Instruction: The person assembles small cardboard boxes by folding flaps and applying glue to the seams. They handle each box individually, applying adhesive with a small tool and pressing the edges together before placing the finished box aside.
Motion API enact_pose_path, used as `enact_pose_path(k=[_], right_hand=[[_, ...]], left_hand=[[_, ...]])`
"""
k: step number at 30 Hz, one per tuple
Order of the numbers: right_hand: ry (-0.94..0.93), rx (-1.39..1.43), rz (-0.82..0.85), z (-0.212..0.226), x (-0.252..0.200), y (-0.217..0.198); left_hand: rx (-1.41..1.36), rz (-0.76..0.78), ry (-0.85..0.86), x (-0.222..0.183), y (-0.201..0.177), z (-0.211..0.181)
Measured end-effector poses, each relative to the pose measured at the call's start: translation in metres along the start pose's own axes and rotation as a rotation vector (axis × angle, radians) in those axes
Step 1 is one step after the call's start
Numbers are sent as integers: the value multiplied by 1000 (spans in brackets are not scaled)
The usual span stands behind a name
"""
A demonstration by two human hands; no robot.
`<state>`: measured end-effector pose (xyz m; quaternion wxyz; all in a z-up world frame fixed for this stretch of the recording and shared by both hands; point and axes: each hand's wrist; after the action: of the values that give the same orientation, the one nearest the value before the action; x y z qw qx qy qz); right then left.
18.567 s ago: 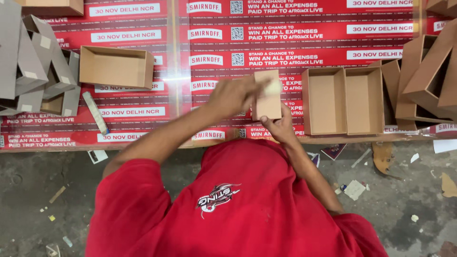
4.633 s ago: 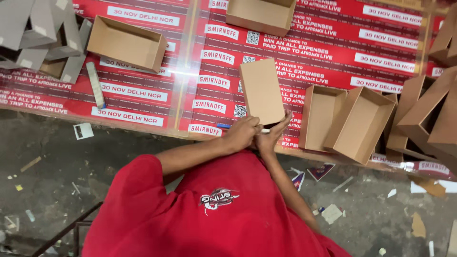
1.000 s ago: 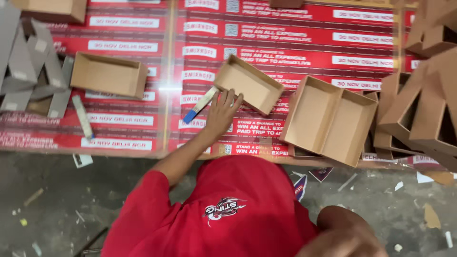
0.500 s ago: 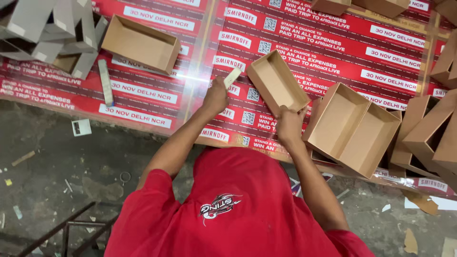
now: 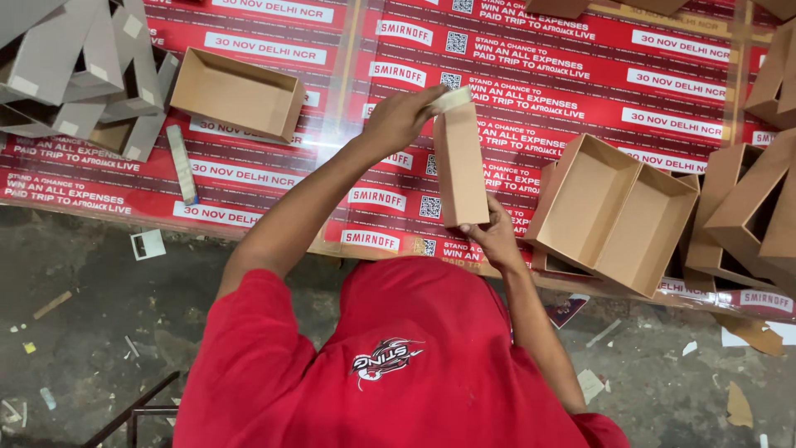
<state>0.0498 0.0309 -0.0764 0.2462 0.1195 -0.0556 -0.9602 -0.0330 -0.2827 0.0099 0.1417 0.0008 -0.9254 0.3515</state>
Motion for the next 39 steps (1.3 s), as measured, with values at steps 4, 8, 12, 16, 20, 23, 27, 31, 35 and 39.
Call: enact_pose_path(k=[4, 8, 12, 16, 20, 23, 27, 31, 35, 39], right_hand=[[-76, -27, 9, -2, -1, 2], [-163, -48, -50, -15, 3, 3], [-186, 28, -85, -38, 1, -3], [-75, 10, -82, -44, 3, -9], [-169, -49, 4, -31, 8, -8], [-122, -121, -24, -16, 12, -2], [139, -25, -155, -10, -6, 7], [66, -91, -37, 5, 23, 4], [100, -280, 3, 8, 17, -5], [-282, -373, 81, 31, 26, -1]], left_hand=[[235, 44, 5, 28, 23, 2], [310, 146, 9, 11, 28, -7], [288, 354, -52, -65, 38, -46], [-27, 303, -28, -137, 57, -71], [42, 366, -102, -129, 71, -55], [235, 230, -134, -60, 62, -23], [399, -86, -273, 37, 26, 51], [-153, -146, -23, 67, 0, 72], [-247, 16, 135, 9, -4, 3], [-40, 138, -91, -17, -34, -88]])
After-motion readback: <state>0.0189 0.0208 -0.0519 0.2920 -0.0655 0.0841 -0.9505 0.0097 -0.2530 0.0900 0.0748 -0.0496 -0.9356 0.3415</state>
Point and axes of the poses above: each hand's wrist, its own x-axis towards the middle knuckle, its own y-axis out of the palm, z = x × y, and after that the axes turned 1 degree about -z, right-handed
